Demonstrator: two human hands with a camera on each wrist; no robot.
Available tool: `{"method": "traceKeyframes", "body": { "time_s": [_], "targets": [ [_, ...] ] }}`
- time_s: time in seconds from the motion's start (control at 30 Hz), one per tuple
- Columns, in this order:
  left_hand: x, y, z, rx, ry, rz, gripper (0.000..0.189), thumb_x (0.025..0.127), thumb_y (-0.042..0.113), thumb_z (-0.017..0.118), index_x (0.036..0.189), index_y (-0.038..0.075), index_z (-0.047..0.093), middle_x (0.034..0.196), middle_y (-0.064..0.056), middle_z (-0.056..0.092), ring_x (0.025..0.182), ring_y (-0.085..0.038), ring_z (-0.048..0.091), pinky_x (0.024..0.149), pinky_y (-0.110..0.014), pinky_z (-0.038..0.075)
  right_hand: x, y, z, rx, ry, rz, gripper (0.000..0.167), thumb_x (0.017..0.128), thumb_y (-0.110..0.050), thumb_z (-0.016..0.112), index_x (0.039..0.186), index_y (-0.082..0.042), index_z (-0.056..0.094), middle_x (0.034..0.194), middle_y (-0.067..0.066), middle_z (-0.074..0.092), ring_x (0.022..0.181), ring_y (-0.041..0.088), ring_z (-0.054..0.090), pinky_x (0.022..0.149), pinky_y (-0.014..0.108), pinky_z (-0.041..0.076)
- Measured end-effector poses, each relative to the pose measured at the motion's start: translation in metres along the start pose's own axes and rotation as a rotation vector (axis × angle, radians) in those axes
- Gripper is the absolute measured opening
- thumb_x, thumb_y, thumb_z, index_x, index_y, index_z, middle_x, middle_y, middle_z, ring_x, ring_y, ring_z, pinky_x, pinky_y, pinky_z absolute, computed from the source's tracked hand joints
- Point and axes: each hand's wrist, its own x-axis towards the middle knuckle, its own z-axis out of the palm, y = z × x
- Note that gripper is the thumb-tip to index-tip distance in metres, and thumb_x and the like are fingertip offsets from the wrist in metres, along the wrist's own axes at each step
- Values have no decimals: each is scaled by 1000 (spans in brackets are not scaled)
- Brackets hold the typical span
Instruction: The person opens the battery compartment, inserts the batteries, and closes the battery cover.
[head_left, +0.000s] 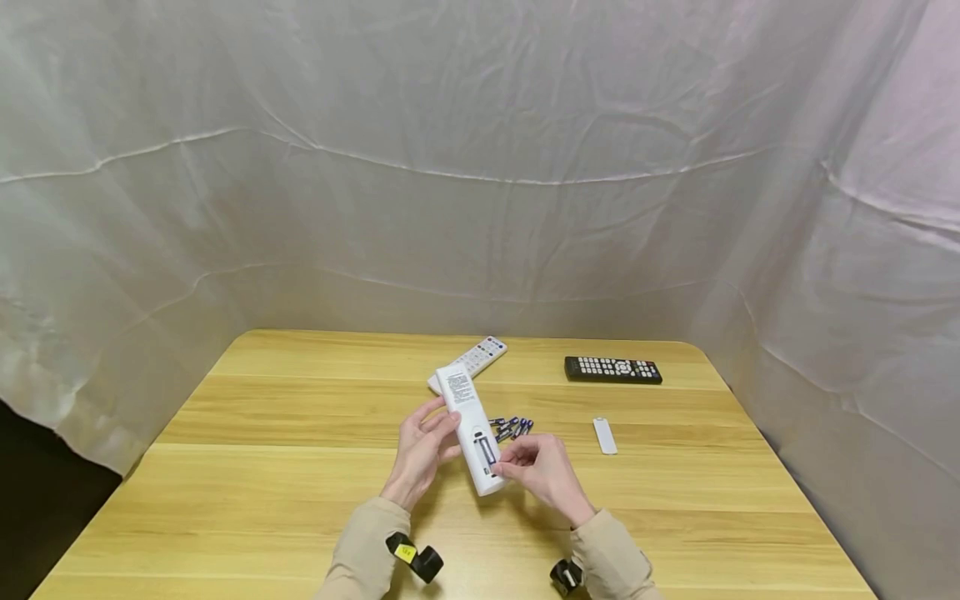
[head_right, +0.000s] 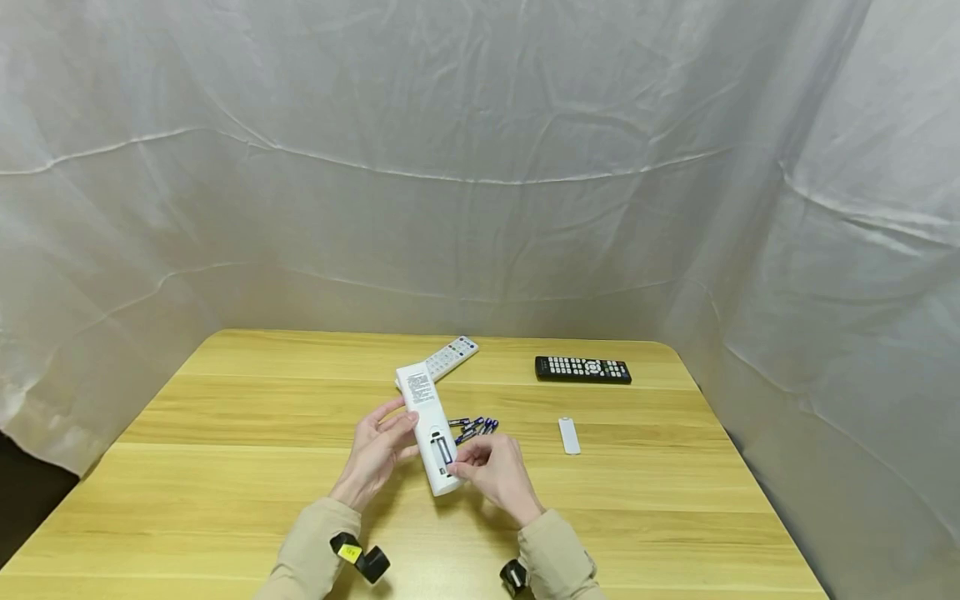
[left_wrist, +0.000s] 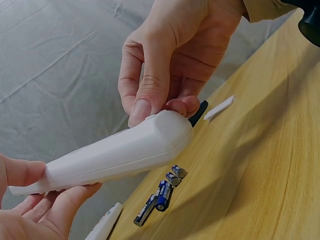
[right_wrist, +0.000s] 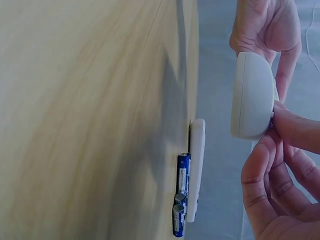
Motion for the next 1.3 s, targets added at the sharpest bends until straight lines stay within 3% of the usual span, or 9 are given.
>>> {"method": "traceKeyframes", "body": {
  "time_s": [0.37, 0.6, 0.8, 1.0, 1.13, 1.3],
  "targets": [
    [1, 0, 0, -9, -14, -5, 51, 97, 1, 58, 145, -3, 41, 118, -15, 70, 91, -15, 72, 80, -33, 67, 2, 1, -1, 31, -14, 23, 16, 73, -6, 85, 81, -1, 73, 75, 8, 72, 64, 10, 58, 57, 17, 53],
    [1, 0, 0, -11, -18, 3, 52, 97, 0, 58, 146, -4, 40, 125, -23, 66, 93, -15, 72, 80, -33, 67, 3, 5, -4, 108, -60, 28, 17, 76, -5, 82, 84, 5, 71, 76, 12, 71, 62, 7, 55, 54, 15, 50],
    [0, 1, 1, -11, -12, 4, 51, 97, -1, 58, 145, -4, 41, 120, -19, 69, 92, -14, 72, 79, -33, 67, 2, 7, -7, 176, -102, 13, 20, 78, -5, 81, 88, 9, 69, 78, 19, 71, 60, 5, 54, 52, 15, 49],
    [-2, 3, 2, -1, -10, 9, 50, 98, 1, 58, 145, -4, 42, 124, -23, 66, 91, -14, 72, 79, -32, 67, 6, 18, -10, 208, -130, 11, 23, 82, -9, 79, 93, 8, 69, 81, 7, 71, 67, 5, 57, 61, 16, 53],
    [-4, 5, 3, -3, -7, 12, 50, 98, 0, 57, 145, -4, 41, 126, -26, 65, 91, -14, 72, 79, -32, 67, 12, 28, -17, 216, -90, 35, 23, 87, -12, 76, 98, 8, 69, 82, 1, 69, 68, 6, 57, 61, 18, 54],
    [-4, 5, 1, -3, -1, 11, 50, 98, 1, 58, 145, -4, 41, 124, -25, 66, 91, -14, 72, 79, -31, 67, 19, 37, -27, 134, 21, 96, 21, 89, -11, 74, 103, 4, 70, 88, 12, 72, 70, 11, 60, 62, 19, 55]
  ]
}}
